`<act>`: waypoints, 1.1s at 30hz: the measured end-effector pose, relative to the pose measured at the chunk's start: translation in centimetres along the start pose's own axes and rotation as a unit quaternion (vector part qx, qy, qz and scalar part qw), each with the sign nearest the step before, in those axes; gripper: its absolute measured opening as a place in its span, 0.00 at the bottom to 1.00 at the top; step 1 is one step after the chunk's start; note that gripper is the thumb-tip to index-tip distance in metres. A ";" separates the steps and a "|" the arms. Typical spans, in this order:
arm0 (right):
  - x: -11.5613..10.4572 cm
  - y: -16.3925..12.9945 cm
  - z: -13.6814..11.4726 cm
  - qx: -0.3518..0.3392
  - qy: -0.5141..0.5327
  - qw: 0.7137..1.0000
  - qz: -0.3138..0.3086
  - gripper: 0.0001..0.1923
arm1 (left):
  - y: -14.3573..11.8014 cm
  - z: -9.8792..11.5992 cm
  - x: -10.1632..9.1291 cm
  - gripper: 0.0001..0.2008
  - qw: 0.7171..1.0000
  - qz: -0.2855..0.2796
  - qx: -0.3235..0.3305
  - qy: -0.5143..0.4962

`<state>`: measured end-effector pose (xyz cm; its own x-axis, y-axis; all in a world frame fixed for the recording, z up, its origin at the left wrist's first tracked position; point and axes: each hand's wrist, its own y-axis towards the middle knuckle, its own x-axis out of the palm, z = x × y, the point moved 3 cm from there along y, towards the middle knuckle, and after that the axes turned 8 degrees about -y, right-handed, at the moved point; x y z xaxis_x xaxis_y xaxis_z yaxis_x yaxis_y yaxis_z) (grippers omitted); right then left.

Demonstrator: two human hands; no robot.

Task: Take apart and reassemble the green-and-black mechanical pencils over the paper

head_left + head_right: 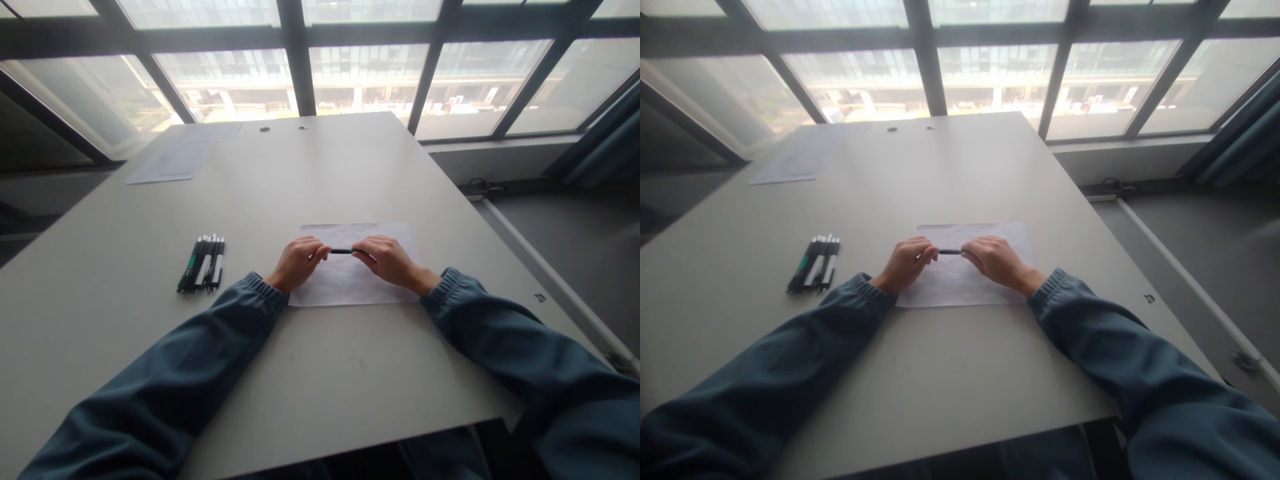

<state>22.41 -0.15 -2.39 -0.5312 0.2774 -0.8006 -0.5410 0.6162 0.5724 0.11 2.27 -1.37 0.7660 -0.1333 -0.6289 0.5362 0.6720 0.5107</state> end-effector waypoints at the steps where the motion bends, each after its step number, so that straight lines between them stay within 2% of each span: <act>1: 0.0 0.0 0.0 0.001 0.000 1.000 -0.001 0.10 | 0.0 0.0 0.0 0.26 1.000 0.001 0.004 -0.002; 8: 0.0 0.0 0.1 0.011 -0.002 1.000 -0.003 0.11 | -0.1 -0.2 0.0 0.20 0.999 0.019 0.037 -0.005; 15: -0.1 0.0 0.1 0.017 -0.010 1.000 -0.012 0.11 | -0.1 -0.1 -0.2 0.10 0.995 0.069 0.074 -0.026; 17: -0.1 0.1 0.0 0.019 -0.011 1.000 -0.006 0.11 | -0.1 0.0 -0.2 0.11 0.994 0.069 0.076 -0.025; 20: -0.1 0.1 0.0 0.022 -0.012 1.000 0.002 0.11 | 0.0 0.1 -0.2 0.18 0.997 0.052 0.063 -0.017; 24: -0.1 0.1 0.1 0.019 -0.011 1.000 0.002 0.11 | 0.0 -0.1 -0.1 0.15 0.999 0.023 0.023 0.009; 26: -0.2 0.1 0.0 0.012 -0.006 1.000 0.001 0.11 | -0.1 -0.3 -0.1 0.18 1.000 0.005 0.016 0.015; 29: -0.3 0.1 -0.2 0.004 0.000 1.000 -0.005 0.11 | -0.1 -0.4 0.0 0.22 1.000 -0.005 0.022 0.019; 33: -0.4 0.2 -0.3 0.002 -0.003 1.000 -0.014 0.11 | 0.0 -0.3 0.0 0.21 0.999 0.007 0.043 0.016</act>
<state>22.34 -0.35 -1.90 -0.5114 0.2651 -0.8174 -0.5523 0.6273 0.5490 0.04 2.43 -1.57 0.7632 -0.1000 -0.6383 0.5545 0.6085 0.5677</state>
